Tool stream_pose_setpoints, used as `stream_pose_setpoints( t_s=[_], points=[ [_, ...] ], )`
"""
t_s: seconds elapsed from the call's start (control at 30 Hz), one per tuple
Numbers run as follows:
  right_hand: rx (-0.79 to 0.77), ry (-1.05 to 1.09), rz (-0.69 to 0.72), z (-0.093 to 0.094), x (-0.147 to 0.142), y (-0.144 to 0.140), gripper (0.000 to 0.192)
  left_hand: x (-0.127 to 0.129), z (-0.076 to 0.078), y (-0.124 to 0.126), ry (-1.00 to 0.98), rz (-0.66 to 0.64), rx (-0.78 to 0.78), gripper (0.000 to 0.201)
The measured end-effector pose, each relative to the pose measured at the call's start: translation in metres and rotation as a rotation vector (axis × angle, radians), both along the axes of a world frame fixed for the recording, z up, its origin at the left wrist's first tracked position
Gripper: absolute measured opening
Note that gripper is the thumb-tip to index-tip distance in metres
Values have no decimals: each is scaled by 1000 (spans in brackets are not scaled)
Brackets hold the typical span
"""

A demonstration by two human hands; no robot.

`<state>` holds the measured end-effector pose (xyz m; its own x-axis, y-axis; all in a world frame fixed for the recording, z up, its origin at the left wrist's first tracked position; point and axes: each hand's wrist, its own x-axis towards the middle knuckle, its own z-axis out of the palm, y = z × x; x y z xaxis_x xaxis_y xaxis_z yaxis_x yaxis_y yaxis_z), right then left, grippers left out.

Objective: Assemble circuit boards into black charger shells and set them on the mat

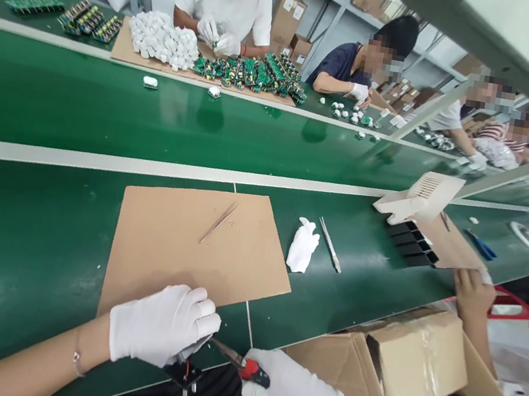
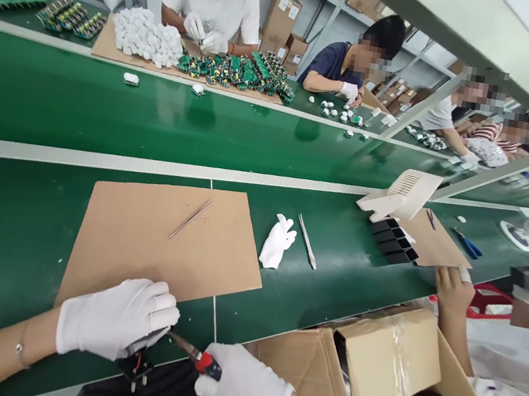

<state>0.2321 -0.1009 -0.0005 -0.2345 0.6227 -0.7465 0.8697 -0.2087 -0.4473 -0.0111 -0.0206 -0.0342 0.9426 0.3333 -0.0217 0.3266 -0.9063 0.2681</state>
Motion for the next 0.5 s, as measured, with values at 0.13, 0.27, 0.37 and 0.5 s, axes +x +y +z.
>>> stream_pose_setpoints(
  t_s=[0.13, 0.27, 0.37, 0.5],
  points=[
    [-86, 58, 10, 5, 4, -11, 17, 7, -1, -3, -37, -31, -48, 17],
    [-107, 14, 38, 15, 4, -15, 27, 8, 6, -6, -45, -65, -24, 23],
    [-72, -61, 85, 27, 0, -8, 27, 3, 13, -8, -21, -47, 18, 30],
    [-98, -70, 115, 37, -3, 7, 27, -2, 15, -8, -16, 7, 34, 37]
  ],
)
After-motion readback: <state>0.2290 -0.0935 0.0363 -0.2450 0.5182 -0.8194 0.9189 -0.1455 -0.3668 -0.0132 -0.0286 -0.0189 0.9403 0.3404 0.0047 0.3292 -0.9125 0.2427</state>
